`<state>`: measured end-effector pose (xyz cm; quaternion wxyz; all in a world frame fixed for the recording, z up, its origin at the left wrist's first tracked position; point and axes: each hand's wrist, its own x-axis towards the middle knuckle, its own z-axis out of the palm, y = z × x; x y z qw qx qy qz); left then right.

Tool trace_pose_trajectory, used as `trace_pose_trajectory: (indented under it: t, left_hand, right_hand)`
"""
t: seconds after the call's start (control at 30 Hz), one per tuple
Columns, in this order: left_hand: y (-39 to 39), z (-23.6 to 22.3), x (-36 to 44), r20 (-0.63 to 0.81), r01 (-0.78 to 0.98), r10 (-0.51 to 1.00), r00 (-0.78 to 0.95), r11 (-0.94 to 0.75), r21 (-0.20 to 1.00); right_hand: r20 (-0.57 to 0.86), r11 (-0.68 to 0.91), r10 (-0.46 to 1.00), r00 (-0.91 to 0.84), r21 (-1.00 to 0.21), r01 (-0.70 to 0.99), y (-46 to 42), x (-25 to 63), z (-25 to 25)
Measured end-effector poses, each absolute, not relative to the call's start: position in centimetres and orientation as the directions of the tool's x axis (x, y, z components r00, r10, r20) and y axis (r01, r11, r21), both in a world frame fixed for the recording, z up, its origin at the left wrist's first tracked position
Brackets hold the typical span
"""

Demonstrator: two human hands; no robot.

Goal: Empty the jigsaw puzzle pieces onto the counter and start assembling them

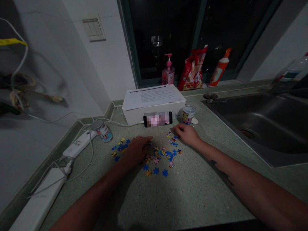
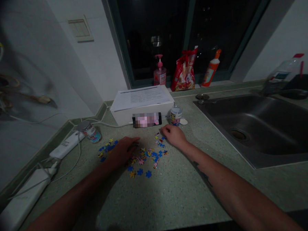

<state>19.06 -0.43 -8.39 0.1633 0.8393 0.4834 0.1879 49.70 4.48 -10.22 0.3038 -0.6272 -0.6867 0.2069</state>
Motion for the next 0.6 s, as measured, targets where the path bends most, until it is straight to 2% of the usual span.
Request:
trace_pose_trajectory:
  t: [0.33,0.6]
  left_hand:
    - [-0.45,-8.13,19.07,0.162,0.737,0.874,0.459,-0.476,0.48]
    - [-0.16,-8.24,18.16,0.198,0.672,0.902,0.384,-0.42,0.61]
  right_hand:
    - [0.153,0.128,0.988,-0.033,-0.672,0.729,4.54,49.69,-10.22]
    - [0.164,0.138,0.986,-0.033,-0.687,0.714,4.59,49.79,-10.25]
